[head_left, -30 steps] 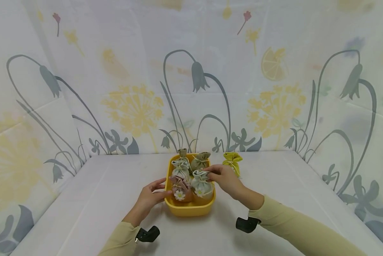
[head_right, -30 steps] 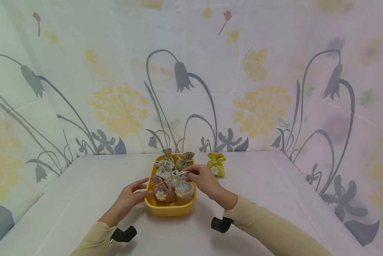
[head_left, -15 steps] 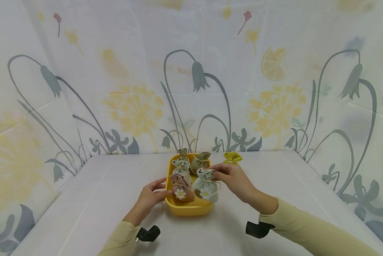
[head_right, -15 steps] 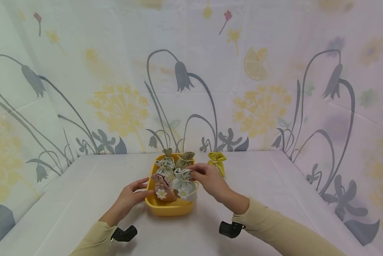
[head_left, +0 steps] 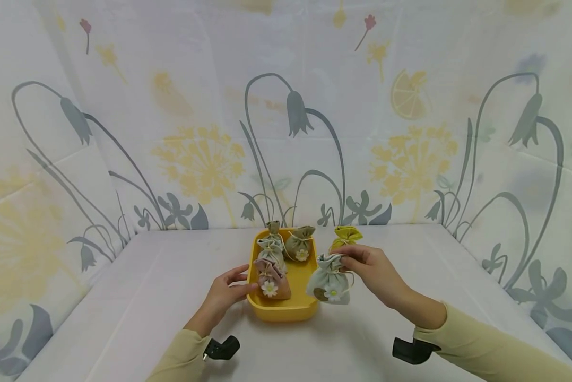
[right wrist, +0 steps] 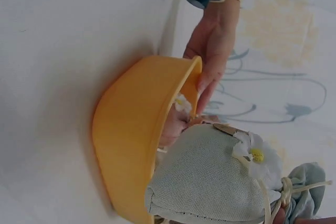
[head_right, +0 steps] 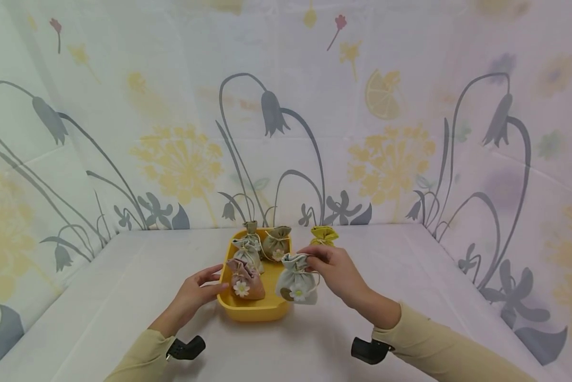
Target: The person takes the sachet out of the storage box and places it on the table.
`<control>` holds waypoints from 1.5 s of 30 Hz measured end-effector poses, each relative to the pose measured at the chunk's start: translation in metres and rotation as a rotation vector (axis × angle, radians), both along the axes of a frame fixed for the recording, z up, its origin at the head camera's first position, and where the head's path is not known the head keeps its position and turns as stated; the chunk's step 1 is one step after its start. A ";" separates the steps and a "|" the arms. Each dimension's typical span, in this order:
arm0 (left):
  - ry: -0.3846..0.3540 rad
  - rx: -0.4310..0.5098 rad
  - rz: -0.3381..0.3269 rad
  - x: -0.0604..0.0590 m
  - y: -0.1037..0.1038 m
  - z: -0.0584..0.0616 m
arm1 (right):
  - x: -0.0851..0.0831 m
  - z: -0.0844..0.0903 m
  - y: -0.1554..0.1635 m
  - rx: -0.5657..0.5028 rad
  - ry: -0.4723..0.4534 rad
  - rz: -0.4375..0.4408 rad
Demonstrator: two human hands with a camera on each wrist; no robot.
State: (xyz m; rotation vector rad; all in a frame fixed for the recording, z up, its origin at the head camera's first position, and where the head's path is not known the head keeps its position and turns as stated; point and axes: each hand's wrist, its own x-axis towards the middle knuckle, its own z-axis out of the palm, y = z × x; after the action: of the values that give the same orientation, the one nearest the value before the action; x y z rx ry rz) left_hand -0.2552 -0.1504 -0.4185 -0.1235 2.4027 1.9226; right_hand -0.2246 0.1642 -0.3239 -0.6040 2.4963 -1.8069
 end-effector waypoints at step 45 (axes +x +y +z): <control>0.002 0.021 0.007 -0.002 -0.001 -0.003 | -0.088 -0.040 0.102 0.127 0.132 -0.347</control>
State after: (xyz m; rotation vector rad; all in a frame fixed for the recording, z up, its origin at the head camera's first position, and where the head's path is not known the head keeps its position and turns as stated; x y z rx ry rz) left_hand -0.2570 -0.1514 -0.4217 -0.1294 2.3855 1.9517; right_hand -0.3121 0.2659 -0.3635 -0.3077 2.9320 -1.7326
